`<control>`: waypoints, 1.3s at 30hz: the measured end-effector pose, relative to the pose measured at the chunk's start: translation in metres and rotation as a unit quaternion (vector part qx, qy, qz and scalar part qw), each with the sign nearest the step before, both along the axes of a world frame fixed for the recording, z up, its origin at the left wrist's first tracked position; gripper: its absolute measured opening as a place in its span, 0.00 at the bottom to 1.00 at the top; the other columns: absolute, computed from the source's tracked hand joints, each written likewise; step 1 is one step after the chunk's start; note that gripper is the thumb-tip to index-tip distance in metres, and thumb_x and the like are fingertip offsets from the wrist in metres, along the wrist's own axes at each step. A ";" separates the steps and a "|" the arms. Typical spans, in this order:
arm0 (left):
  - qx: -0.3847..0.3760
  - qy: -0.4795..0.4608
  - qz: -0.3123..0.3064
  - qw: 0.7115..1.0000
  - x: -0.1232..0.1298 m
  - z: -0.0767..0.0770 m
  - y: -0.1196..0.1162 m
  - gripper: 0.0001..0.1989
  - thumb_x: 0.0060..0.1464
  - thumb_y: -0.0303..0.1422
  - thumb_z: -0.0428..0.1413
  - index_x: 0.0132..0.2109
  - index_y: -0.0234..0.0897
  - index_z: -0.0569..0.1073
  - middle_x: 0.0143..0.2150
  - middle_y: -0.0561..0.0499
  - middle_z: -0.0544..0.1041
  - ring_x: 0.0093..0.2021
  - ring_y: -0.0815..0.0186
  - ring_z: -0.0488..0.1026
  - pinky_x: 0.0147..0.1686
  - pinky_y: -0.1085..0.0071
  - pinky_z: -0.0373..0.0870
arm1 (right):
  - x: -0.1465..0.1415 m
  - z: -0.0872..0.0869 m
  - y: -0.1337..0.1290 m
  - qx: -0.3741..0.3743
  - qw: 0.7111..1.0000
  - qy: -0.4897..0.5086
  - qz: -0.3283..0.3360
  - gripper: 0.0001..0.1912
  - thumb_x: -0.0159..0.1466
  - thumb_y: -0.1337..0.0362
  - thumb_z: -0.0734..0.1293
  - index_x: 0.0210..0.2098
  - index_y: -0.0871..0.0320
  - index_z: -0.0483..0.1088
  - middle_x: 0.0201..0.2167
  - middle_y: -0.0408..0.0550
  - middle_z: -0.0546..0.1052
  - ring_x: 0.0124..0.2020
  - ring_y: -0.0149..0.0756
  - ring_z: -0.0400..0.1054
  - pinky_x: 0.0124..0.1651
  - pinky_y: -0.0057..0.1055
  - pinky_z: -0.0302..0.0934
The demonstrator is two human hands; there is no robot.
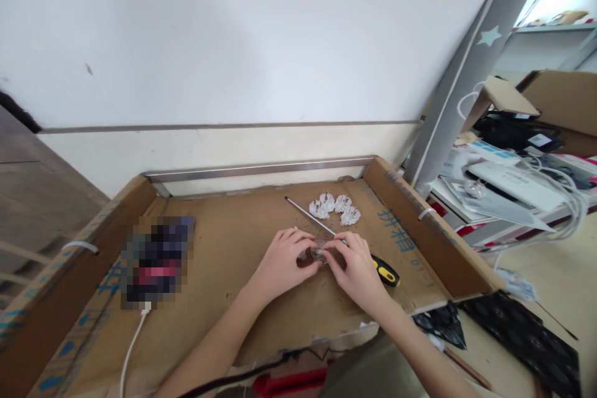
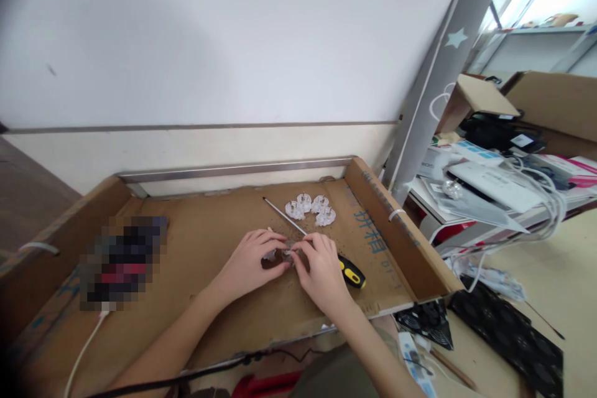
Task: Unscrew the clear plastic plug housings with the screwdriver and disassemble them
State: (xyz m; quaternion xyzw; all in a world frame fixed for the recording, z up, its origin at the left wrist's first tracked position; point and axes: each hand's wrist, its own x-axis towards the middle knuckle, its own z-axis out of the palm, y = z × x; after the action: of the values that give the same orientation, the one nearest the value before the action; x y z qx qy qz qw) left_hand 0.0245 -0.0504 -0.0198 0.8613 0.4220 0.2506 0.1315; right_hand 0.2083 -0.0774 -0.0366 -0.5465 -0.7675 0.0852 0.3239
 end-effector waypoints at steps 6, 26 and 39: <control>-0.016 0.006 -0.005 1.000 0.002 -0.002 0.000 0.05 0.52 0.36 0.57 0.37 0.43 0.74 0.46 0.55 0.75 0.49 0.62 0.67 0.50 0.63 0.59 | -0.001 -0.003 -0.003 0.001 0.999 -0.032 0.007 0.08 0.63 0.62 0.59 0.36 0.54 0.69 0.39 0.48 0.68 0.45 0.37 0.60 0.49 0.38 0.53; -0.028 0.006 -0.008 1.000 0.001 0.000 -0.002 0.05 0.52 0.36 0.57 0.38 0.43 0.73 0.47 0.53 0.74 0.49 0.62 0.67 0.50 0.64 0.59 | 0.005 0.014 0.006 -0.019 0.988 -0.142 0.051 0.07 0.62 0.64 0.60 0.35 0.57 0.69 0.35 0.46 0.70 0.40 0.33 0.63 0.46 0.36 0.55; -0.009 0.013 0.039 0.999 0.014 -0.004 -0.003 0.03 0.48 0.28 0.55 0.33 0.41 0.72 0.37 0.55 0.77 0.42 0.63 0.70 0.46 0.65 0.62 | 0.028 0.018 -0.015 -0.008 0.989 -0.144 -0.016 0.18 0.59 0.61 0.62 0.49 0.52 0.65 0.48 0.51 0.69 0.51 0.44 0.61 0.52 0.46 0.52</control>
State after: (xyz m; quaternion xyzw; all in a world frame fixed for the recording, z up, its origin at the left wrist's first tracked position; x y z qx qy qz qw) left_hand 0.0389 -0.0535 -0.0236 0.8461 0.4594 0.2404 0.1236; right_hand 0.2363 -0.0920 -0.0190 -0.5681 -0.7965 0.0061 0.2068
